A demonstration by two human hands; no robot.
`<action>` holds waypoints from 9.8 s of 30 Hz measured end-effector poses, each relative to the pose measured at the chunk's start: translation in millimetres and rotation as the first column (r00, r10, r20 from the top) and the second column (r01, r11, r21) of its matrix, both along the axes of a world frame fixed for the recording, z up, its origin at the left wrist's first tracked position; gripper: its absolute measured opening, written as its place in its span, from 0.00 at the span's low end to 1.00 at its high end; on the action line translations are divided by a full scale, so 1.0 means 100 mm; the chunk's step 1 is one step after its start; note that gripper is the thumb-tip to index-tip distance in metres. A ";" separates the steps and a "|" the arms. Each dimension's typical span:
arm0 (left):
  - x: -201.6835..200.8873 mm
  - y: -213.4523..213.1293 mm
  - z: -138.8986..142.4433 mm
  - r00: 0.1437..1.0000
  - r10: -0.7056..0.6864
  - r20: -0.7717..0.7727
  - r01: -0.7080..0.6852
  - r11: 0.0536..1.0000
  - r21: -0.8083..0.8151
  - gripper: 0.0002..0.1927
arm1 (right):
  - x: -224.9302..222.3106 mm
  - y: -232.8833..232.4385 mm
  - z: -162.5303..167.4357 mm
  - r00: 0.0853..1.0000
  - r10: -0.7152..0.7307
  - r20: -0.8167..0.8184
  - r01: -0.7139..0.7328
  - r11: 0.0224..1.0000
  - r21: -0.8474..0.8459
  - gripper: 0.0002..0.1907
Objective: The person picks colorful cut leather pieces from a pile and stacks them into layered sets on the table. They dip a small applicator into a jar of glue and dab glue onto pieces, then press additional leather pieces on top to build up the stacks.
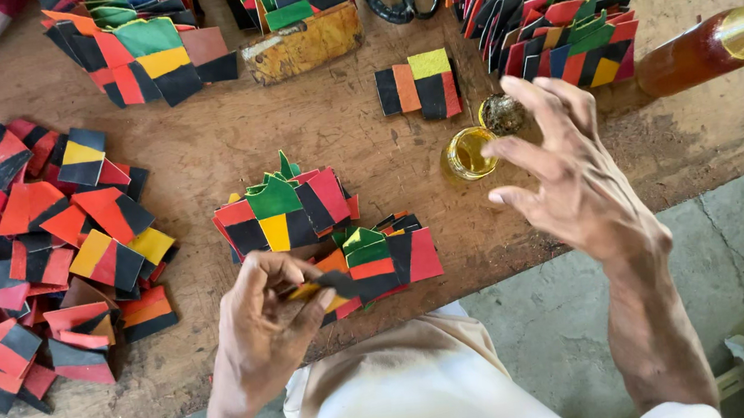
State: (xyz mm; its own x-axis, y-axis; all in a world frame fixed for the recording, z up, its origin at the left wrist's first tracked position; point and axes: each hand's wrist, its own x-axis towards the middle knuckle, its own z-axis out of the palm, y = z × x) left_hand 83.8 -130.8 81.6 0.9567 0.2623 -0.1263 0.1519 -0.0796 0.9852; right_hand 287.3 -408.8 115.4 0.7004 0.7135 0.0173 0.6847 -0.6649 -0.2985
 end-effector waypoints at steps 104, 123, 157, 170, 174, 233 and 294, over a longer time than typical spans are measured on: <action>0.61 -0.56 -0.34 0.830 -0.551 -0.088 0.353 0.395 0.848 0.24 | 0.10 0.10 0.03 0.999 0.047 -0.013 -0.047 0.999 -0.010 0.27; 0.62 -0.39 -0.08 0.756 -0.654 -0.023 0.557 0.625 0.548 0.14 | -0.40 -0.28 0.18 0.947 -0.280 0.154 0.188 0.878 0.439 0.20; 1.00 -0.40 -0.37 0.989 -0.046 0.138 0.129 0.719 -0.683 0.17 | -0.63 0.16 -0.44 0.999 0.045 0.025 -0.050 0.744 0.667 0.34; 1.03 -0.42 -0.30 0.986 0.105 0.133 0.001 0.780 -0.625 0.17 | -0.66 0.17 -0.50 0.968 -0.016 0.251 -0.116 0.857 0.502 0.32; 1.04 -0.39 -0.33 0.975 0.110 0.193 0.025 0.809 -0.588 0.17 | -0.68 0.18 -0.55 0.978 0.026 0.206 -0.137 0.827 0.545 0.30; 1.65 0.03 0.30 0.717 -0.682 0.143 0.229 0.424 0.876 0.24 | 0.25 0.30 -0.19 0.956 -0.083 -0.281 -0.036 0.918 -0.395 0.27; 0.73 -0.44 -0.47 0.979 -0.059 0.194 0.197 0.494 -0.847 0.18 | -0.75 0.33 -0.36 0.980 0.191 -0.063 -0.118 0.799 0.589 0.44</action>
State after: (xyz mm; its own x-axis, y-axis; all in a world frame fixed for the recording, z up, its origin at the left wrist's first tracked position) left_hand 157.1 -174.3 34.2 0.9944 -0.0360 -0.0989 0.0874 0.8064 0.5849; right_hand 212.7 -375.9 79.5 0.6049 0.6943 0.3898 0.7003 -0.2308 -0.6756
